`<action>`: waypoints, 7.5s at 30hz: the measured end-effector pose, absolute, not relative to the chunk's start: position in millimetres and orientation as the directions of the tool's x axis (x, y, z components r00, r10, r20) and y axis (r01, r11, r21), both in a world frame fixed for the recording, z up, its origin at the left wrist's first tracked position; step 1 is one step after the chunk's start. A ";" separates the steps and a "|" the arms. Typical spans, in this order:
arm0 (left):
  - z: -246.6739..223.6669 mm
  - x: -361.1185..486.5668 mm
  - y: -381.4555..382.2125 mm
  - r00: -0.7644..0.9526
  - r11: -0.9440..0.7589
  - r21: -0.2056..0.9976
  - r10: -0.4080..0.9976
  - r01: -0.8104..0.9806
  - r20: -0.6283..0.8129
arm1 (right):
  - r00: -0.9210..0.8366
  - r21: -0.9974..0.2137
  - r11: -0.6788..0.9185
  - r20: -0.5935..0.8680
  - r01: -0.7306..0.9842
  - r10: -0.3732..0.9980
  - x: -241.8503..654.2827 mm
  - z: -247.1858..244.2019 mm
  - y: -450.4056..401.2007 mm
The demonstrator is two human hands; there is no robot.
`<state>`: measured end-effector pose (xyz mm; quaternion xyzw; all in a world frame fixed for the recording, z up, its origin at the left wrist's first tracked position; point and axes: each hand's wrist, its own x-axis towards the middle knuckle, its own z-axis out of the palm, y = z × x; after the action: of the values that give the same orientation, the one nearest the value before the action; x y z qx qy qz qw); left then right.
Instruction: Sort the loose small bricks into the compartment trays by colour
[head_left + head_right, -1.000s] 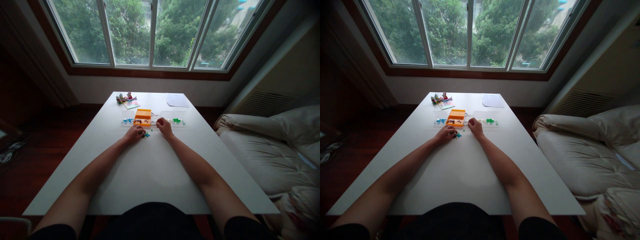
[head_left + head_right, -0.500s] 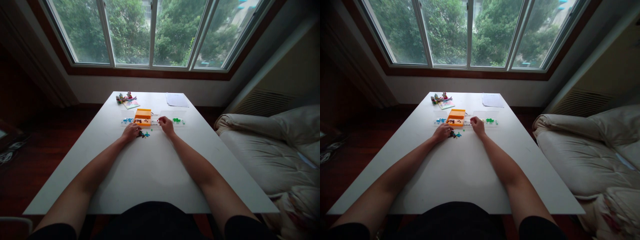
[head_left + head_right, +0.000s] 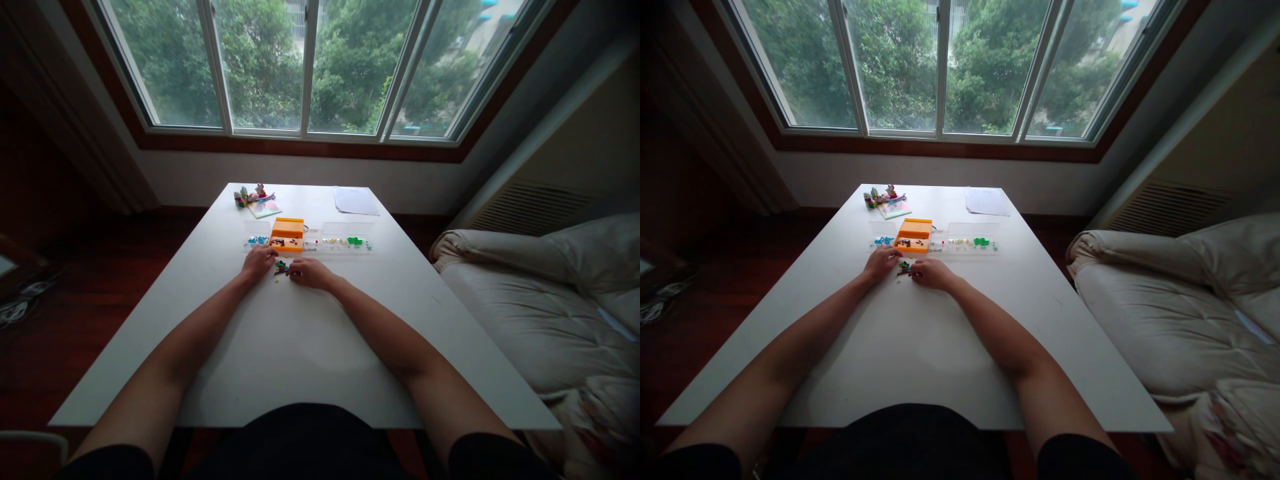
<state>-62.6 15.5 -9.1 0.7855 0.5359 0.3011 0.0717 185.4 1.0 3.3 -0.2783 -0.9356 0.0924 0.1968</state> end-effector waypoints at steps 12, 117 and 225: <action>-7.5 -62.1 15.7 0.229 -0.400 0.442 0.892 0.803 0.391 | -0.835 -0.203 0.912 0.367 0.357 0.409 162.3 4.1 -21.8; -3.1 -52.8 26.0 0.292 -0.438 0.507 0.892 0.742 0.344 | -0.289 -0.490 0.647 0.620 0.584 0.730 215.2 -10.8 35.1; 11.9 -59.6 40.4 -0.022 -0.210 0.684 0.949 0.698 0.314 | -0.377 -0.485 0.643 0.539 0.592 0.753 214.7 -19.3 31.2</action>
<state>-59.6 40.4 11.9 0.6793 0.6063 0.3790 0.1656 214.7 31.2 -19.3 -0.4088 -0.8230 0.1059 0.3800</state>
